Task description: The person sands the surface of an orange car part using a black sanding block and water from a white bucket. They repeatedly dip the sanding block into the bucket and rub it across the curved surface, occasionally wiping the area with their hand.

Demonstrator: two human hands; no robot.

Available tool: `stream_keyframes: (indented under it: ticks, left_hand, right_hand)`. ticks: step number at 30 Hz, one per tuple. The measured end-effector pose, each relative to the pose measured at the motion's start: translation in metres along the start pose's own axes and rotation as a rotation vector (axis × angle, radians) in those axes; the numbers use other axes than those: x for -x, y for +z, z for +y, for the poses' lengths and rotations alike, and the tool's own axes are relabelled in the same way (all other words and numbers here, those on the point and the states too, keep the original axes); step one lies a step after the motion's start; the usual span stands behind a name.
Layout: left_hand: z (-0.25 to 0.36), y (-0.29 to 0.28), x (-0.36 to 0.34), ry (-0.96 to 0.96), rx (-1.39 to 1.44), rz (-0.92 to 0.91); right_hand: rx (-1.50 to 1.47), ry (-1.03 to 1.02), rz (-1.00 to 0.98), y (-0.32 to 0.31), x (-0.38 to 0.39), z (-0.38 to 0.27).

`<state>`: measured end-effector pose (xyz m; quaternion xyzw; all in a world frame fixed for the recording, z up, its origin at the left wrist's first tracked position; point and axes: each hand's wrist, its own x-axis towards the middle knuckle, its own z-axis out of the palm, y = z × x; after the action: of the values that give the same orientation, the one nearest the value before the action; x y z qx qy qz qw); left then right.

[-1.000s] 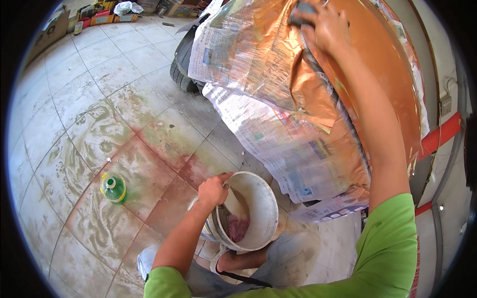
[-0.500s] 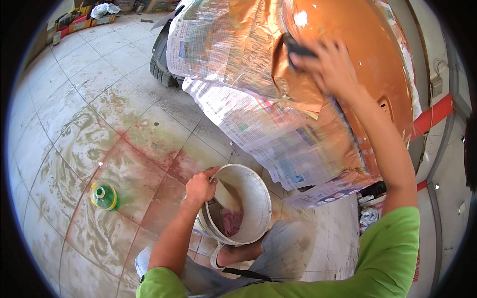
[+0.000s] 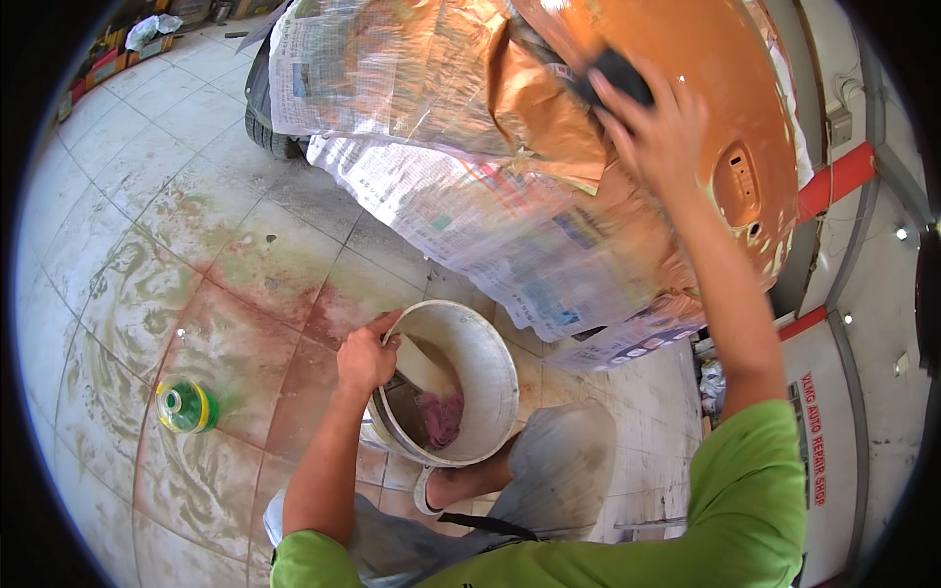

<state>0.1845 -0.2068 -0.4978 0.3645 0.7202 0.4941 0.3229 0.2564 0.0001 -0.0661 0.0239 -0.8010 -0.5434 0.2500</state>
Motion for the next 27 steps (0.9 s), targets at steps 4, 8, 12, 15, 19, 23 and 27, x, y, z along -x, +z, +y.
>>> stream_keyframes:
  ticks: [4,8,12,15,19,23,27]
  left_hand:
    - [0.007,0.010,-0.002,0.013,0.029,-0.027]
    - [0.012,0.012,0.000,0.034,0.053,-0.030]
    - [-0.008,0.017,-0.004,0.131,0.121,0.007]
    - [-0.021,0.012,-0.007,0.124,0.184,0.035]
    - [0.002,0.019,-0.005,0.114,0.151,-0.013]
    - [-0.007,0.026,-0.010,0.115,0.145,-0.008]
    - [-0.032,0.024,-0.013,0.153,0.280,0.029]
  right_hand:
    - [0.041,0.120,0.087,-0.014,0.095,0.018]
    - [0.010,0.237,0.114,0.033,-0.001,-0.027]
    - [-0.033,0.209,0.069,0.074,-0.101,-0.063]
    - [0.040,0.129,0.165,0.041,0.003,-0.032]
    - [0.076,0.208,0.141,-0.036,0.247,0.057]
    - [0.085,0.161,0.122,-0.022,0.151,0.030]
    - [0.050,0.091,0.005,-0.001,0.033,-0.011]
